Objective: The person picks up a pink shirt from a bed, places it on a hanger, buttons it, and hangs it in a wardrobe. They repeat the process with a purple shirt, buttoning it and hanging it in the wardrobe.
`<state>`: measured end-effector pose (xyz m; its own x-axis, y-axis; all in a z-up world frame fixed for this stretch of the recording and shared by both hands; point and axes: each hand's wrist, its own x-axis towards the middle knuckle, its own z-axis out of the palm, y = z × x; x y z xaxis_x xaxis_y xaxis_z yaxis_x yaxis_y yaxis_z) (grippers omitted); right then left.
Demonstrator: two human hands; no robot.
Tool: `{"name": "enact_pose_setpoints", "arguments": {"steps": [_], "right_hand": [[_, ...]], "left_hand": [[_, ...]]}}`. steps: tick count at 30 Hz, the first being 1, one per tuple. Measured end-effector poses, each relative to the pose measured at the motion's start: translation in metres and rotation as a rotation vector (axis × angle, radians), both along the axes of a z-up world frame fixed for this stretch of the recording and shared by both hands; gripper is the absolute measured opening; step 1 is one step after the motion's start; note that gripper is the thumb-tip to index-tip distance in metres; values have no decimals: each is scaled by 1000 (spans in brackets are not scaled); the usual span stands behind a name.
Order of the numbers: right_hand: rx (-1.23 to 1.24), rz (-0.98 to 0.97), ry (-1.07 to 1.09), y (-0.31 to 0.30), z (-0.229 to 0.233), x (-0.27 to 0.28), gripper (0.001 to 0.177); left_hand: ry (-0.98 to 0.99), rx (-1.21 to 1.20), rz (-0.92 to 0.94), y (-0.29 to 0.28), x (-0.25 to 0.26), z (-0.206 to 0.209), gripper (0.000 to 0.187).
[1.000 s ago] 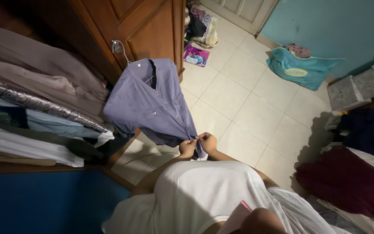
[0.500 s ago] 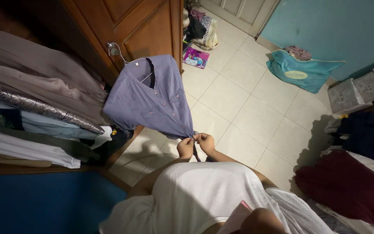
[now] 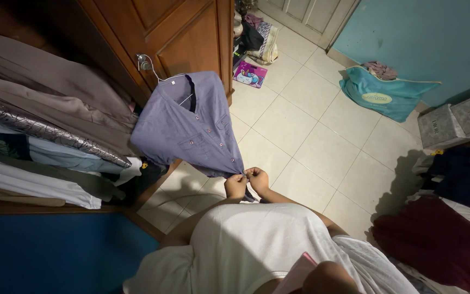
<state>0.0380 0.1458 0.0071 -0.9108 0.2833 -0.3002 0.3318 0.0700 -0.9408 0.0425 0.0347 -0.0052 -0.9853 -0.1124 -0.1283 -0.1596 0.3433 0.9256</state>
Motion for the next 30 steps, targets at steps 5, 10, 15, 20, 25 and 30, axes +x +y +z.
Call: {"name": "enact_pose_setpoints", "arguments": {"steps": [5, 10, 15, 20, 25, 30], "right_hand": [[-65, 20, -2, 2, 0, 0, 15], [-130, 36, -10, 4, 1, 1, 15], [-208, 62, -21, 7, 1, 2, 15], [-276, 81, -33, 9, 0, 4, 15], [-321, 75, -26, 9, 0, 5, 15], [-366, 28, 39, 9, 0, 4, 16]], "left_hand": [[-72, 8, -38, 0, -2, 1, 19], [-27, -83, -90, 1, -3, 2, 19], [-44, 48, -65, 2, 0, 1, 19], [-75, 18, -72, 0, 3, 0, 19], [-46, -10, -66, 0, 4, 0, 20], [60, -7, -87, 0, 2, -1, 21]]}}
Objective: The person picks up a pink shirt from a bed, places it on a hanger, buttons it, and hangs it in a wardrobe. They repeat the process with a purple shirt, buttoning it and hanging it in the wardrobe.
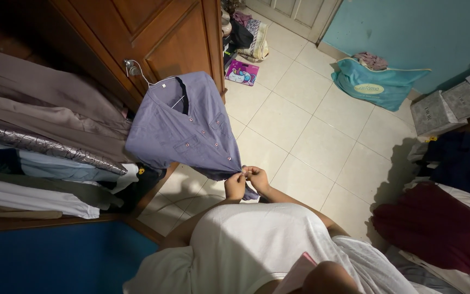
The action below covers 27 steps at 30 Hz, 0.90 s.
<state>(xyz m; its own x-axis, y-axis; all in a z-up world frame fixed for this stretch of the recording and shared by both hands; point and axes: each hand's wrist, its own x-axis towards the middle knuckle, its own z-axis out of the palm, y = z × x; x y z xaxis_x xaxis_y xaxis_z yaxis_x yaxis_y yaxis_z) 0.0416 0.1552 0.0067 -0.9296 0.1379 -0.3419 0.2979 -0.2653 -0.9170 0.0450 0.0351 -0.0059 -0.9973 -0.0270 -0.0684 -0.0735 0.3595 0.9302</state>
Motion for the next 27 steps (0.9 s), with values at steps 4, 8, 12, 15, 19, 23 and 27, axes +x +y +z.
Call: {"name": "enact_pose_setpoints", "arguments": {"steps": [4, 8, 12, 15, 19, 23, 27], "right_hand": [[-61, 11, -43, 4, 1, -2, 15], [-238, 29, -121, 10, 2, 0, 17], [-420, 85, -126, 16, 2, 2, 19], [-419, 96, -151, 18, 3, 1, 22], [-360, 80, -122, 15, 3, -1, 24], [-334, 105, -109, 11, 2, -2, 25], [-466, 64, -210, 12, 3, -3, 22]], "left_hand": [[39, 14, 4, 0, -2, 0, 21], [77, 29, -8, -2, -3, 1, 19], [56, 209, -32, -7, -9, 3, 15], [20, 310, -58, -12, -11, 6, 13], [26, 362, -34, -12, -11, 5, 11], [82, 383, -41, -9, -12, 0, 11], [80, 317, -102, -13, -15, 0, 11]]}}
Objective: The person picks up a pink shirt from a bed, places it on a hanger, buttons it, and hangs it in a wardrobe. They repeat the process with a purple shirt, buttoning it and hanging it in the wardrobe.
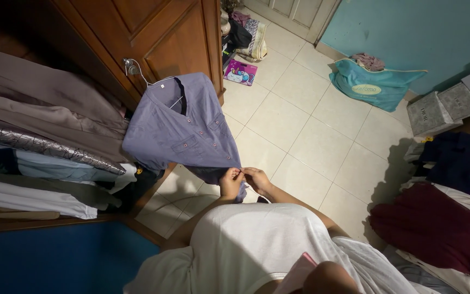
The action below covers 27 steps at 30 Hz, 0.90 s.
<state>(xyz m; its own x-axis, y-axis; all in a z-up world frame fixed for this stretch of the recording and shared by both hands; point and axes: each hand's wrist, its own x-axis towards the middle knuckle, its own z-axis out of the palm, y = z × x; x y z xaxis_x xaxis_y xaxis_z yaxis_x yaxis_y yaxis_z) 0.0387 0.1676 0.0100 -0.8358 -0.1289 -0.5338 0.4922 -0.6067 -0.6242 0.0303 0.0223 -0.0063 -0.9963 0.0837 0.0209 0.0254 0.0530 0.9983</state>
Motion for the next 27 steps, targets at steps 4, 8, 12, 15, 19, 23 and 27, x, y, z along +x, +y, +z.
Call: {"name": "enact_pose_setpoints", "arguments": {"steps": [4, 8, 12, 15, 19, 23, 27], "right_hand": [[-72, 60, -151, 8, 2, -1, 16], [134, 124, -162, 4, 1, -1, 13], [452, 202, 42, -2, -1, -2, 16], [533, 175, 94, -5, -2, -5, 22], [489, 152, 146, -6, -2, -5, 21], [435, 82, 139, -7, -1, -6, 20], [402, 103, 126, -9, 1, -6, 22]], "left_hand": [[145, -62, -29, -5, -1, 1, 14], [101, -89, -28, -10, 0, 1, 14], [-18, 5, -14, -4, 4, 0, 13], [-48, -1, 41, 4, 5, -1, 12], [-175, 131, 55, 6, -4, 0, 7], [-196, 261, -28, 2, -10, 6, 20], [97, -137, 21, 3, 8, 14, 44]]}}
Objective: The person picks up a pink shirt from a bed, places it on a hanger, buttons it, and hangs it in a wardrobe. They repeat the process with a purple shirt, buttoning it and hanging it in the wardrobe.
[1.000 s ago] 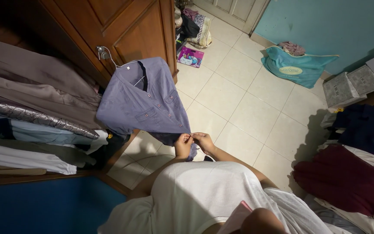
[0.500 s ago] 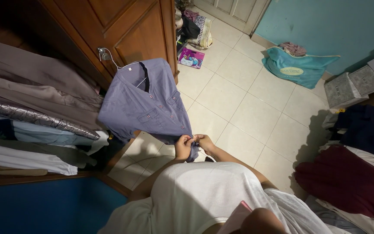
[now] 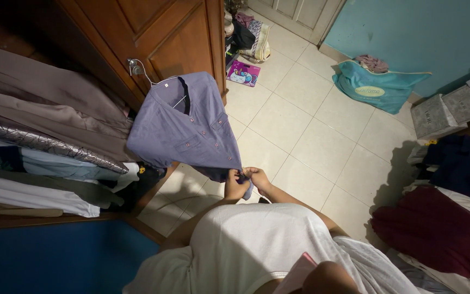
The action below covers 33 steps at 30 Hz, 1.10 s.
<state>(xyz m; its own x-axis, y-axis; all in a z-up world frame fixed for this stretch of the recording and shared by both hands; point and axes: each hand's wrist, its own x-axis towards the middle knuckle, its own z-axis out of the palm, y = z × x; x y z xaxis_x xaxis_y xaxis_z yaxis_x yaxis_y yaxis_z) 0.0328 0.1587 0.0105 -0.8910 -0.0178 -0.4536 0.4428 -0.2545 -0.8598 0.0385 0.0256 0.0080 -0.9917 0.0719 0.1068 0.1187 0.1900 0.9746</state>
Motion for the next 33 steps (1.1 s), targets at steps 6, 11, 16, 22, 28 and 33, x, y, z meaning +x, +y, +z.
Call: {"name": "enact_pose_setpoints", "arguments": {"steps": [6, 11, 16, 22, 28, 33], "right_hand": [[-36, 41, -65, -7, 1, 10, 22], [-112, 8, -56, -9, 0, 18, 24], [-44, 60, 126, -15, 1, 28, 29], [234, 63, 223, -26, 2, 32, 15], [267, -60, 164, -33, 4, 37, 14], [610, -112, 197, -43, 4, 58, 10]], "left_hand": [[-163, -78, 51, -7, 5, -2, 24], [-160, -47, 36, -22, 3, -13, 17], [-229, 216, 46, -18, -3, -14, 24], [-317, 90, 20, -10, 0, -10, 26], [-7, -106, 29, -22, 4, -8, 21], [-20, -242, -30, -54, 24, -9, 23]]}}
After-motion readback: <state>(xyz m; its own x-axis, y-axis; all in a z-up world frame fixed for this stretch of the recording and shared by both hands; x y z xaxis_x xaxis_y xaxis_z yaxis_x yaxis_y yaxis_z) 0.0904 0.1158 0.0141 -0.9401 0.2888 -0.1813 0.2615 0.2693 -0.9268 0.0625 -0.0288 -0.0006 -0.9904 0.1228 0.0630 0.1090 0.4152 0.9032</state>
